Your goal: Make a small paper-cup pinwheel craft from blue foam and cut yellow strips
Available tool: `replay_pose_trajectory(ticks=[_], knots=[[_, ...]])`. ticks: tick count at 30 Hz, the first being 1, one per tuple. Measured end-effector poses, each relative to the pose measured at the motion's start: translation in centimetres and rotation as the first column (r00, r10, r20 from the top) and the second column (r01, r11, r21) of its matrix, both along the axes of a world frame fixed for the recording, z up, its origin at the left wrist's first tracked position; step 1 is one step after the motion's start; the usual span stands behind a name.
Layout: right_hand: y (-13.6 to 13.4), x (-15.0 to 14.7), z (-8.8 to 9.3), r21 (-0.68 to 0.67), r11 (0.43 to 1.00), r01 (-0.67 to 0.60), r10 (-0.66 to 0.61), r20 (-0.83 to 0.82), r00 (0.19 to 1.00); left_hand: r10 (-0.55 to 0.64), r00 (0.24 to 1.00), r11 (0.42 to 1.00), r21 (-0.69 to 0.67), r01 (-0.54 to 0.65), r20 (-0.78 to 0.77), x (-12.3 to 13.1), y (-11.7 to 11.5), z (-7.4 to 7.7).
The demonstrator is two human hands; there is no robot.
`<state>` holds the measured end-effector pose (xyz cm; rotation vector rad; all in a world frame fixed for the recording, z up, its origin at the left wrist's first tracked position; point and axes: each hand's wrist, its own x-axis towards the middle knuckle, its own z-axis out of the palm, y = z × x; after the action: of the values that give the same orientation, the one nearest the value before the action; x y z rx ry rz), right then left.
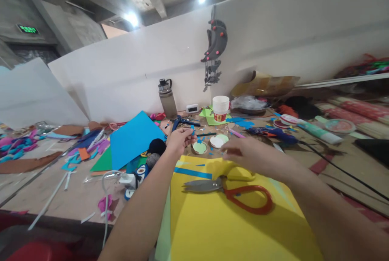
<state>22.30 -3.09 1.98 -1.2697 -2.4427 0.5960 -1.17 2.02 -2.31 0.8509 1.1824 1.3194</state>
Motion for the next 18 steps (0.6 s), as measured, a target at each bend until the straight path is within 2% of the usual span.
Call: replay_pose_trajectory(ticks=[2, 4, 8, 11, 13, 18], knots=[[0.9, 0.0, -0.2, 0.113, 0.982, 0.15, -0.141, -0.084, 0.986, -0.003, 0.999, 1.0, -0.031, 0.002, -0.042, 0.3, -0.2, 0.1], [1.8, 0.1, -0.8, 0.186, 0.95, 0.252, -0.229, -0.135, 0.964, 0.008, 0.994, 0.999, -0.034, -0.011, -0.107, 0.4, -0.2, 0.2], [3.1, 0.2, -2.1, 0.197, 0.926, 0.321, -0.294, -0.155, 0.943, 0.065, 0.95, 0.998, 0.024, -0.06, -0.307, 0.3, 0.0, -0.3], [3.5, 0.5, -2.4, 0.206, 0.903, 0.378, -0.337, -0.208, 0.918, 0.134, 0.857, 0.99, 0.095, -0.1, -0.497, 0.0, 0.5, -1.3], [3.4, 0.9, -2.0, 0.234, 0.867, 0.44, -0.382, -0.253, 0.889, 0.182, 0.796, 0.982, 0.145, -0.12, -0.577, -0.2, 0.9, -2.1], [2.2, 2.4, 0.7, 0.293, 0.726, 0.622, -0.551, -0.292, 0.782, 0.172, 0.708, 0.981, 0.182, -0.063, -0.684, -0.3, 1.5, -3.7]])
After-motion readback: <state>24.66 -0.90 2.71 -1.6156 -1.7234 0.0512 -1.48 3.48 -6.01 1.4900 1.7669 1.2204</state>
